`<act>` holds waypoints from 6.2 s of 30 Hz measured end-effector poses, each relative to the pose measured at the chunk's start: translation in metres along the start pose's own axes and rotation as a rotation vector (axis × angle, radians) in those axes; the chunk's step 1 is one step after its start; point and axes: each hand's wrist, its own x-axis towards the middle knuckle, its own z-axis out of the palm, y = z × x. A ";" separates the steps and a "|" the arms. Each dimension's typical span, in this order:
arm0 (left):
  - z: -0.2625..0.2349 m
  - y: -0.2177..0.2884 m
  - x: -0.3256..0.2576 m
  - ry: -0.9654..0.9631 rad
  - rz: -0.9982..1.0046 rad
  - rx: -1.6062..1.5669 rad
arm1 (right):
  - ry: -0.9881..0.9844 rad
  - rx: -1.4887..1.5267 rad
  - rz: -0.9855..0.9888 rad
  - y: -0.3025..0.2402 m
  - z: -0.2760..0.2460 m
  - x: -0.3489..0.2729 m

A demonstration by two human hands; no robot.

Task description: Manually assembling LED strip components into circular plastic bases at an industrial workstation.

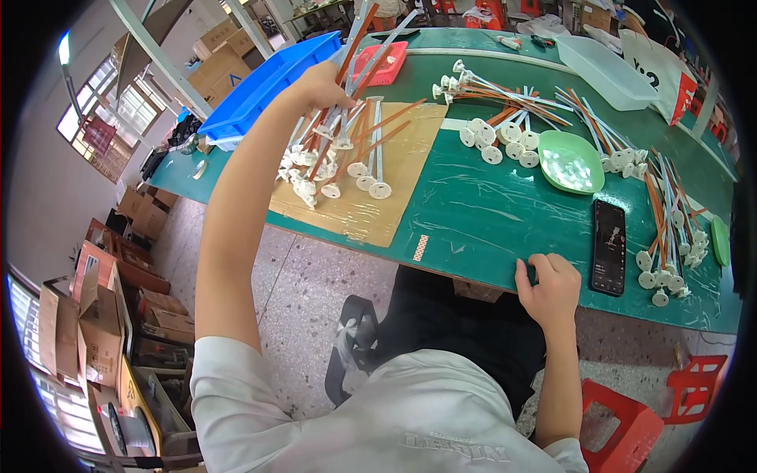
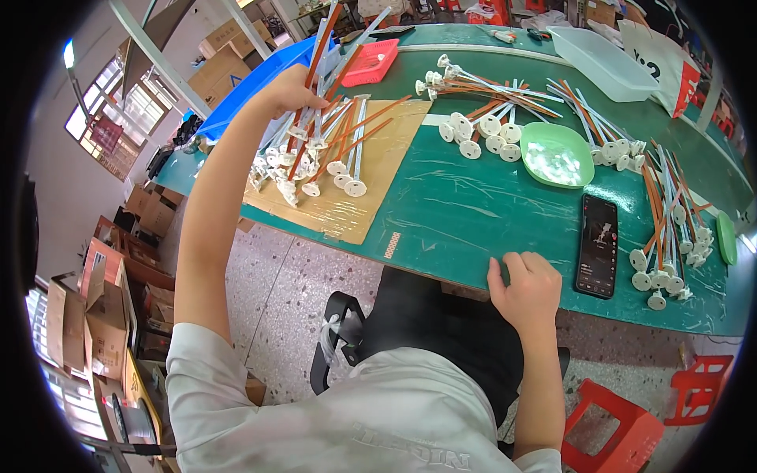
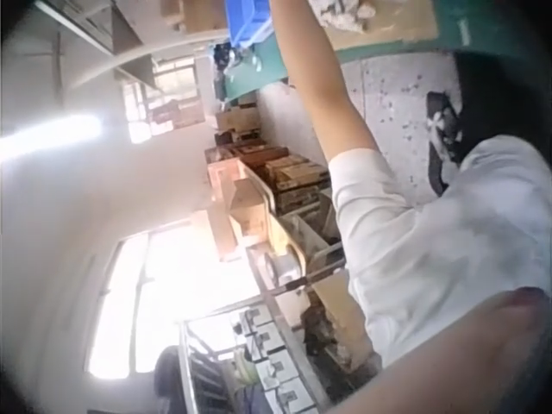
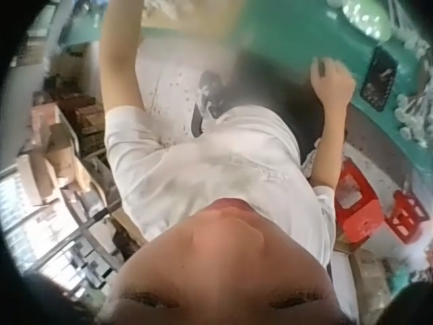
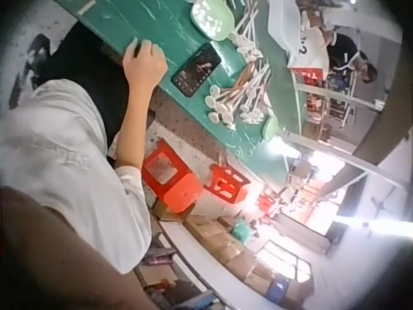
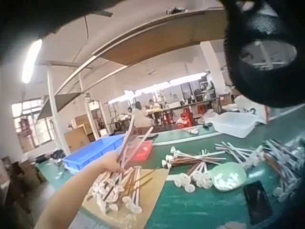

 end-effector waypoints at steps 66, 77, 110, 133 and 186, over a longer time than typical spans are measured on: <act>0.074 0.152 -0.118 0.057 0.430 -0.705 | 0.023 0.338 0.050 -0.026 0.027 0.090; 0.108 0.149 -0.102 0.427 0.557 -0.684 | 0.056 0.696 0.089 -0.035 0.091 0.152; 0.078 0.111 -0.045 0.289 0.859 -1.019 | 0.078 1.012 0.373 0.013 0.147 0.185; 0.120 -0.059 0.022 -0.145 0.209 0.317 | 0.018 1.398 0.512 0.024 0.094 0.187; 0.089 -0.067 0.019 -0.246 -0.156 0.080 | -0.035 1.374 0.545 0.019 0.092 0.186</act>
